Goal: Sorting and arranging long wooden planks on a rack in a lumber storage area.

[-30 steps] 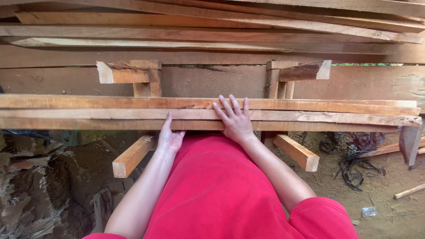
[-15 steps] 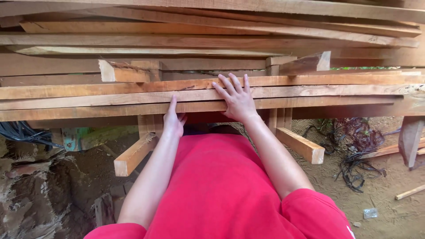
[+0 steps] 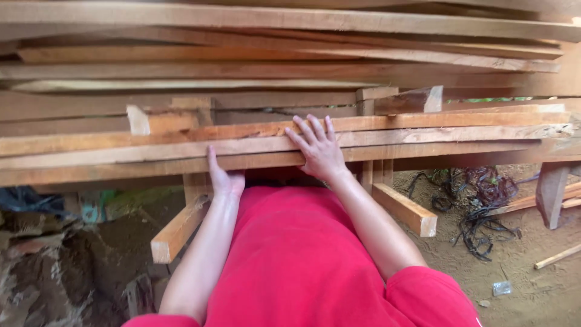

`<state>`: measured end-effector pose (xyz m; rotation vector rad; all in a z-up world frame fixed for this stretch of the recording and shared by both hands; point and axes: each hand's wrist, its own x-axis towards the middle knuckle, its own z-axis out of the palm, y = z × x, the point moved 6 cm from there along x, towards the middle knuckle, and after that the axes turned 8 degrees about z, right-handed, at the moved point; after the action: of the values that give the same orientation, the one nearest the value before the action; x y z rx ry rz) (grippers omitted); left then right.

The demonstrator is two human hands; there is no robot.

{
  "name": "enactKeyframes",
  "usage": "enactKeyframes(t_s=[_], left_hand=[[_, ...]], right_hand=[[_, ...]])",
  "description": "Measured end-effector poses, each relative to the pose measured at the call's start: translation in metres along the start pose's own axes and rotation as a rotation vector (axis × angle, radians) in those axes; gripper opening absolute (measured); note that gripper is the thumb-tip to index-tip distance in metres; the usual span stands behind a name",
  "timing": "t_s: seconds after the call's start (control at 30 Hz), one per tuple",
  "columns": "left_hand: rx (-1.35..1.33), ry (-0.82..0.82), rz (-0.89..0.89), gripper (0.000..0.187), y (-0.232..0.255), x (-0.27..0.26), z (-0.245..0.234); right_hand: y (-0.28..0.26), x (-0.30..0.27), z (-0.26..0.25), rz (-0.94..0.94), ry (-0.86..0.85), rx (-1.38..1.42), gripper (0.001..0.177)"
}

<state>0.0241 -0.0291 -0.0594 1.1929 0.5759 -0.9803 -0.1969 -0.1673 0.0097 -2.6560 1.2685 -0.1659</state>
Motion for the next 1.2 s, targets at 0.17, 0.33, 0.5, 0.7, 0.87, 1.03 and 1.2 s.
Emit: enactKeyframes(t_s=[0.17,0.33,0.5,0.7,0.87,1.03,1.2], left_hand=[[0.024,0.021,-0.014,0.089,0.010,-0.001,0.012],[0.029,-0.010,-0.028,0.092,0.012,-0.011,0.023],[0.199,-0.084,-0.131,0.114,0.020,-0.029,0.033],[0.535,-0.278,-0.295,0.116,0.009,-0.070,0.030],[0.407,-0.226,-0.189,0.119,0.019,-0.062,0.020],[0.266,-0.166,-0.167,0.124,0.012,-0.047,0.034],[0.137,-0.022,-0.100,0.100,0.002,-0.022,0.032]], right_hand=[[0.000,0.004,0.003,-0.006,-0.018,0.013,0.111],[0.001,0.005,0.001,0.042,-0.052,-0.007,0.116],[-0.001,0.002,0.005,0.041,-0.058,-0.038,0.119],[0.008,-0.042,0.004,0.267,-0.034,-0.043,0.115],[0.025,-0.056,-0.003,0.367,-0.087,-0.002,0.114],[0.027,0.000,-0.017,0.286,-0.277,-0.050,0.136],[0.033,0.010,0.002,0.163,-0.311,-0.120,0.150]])
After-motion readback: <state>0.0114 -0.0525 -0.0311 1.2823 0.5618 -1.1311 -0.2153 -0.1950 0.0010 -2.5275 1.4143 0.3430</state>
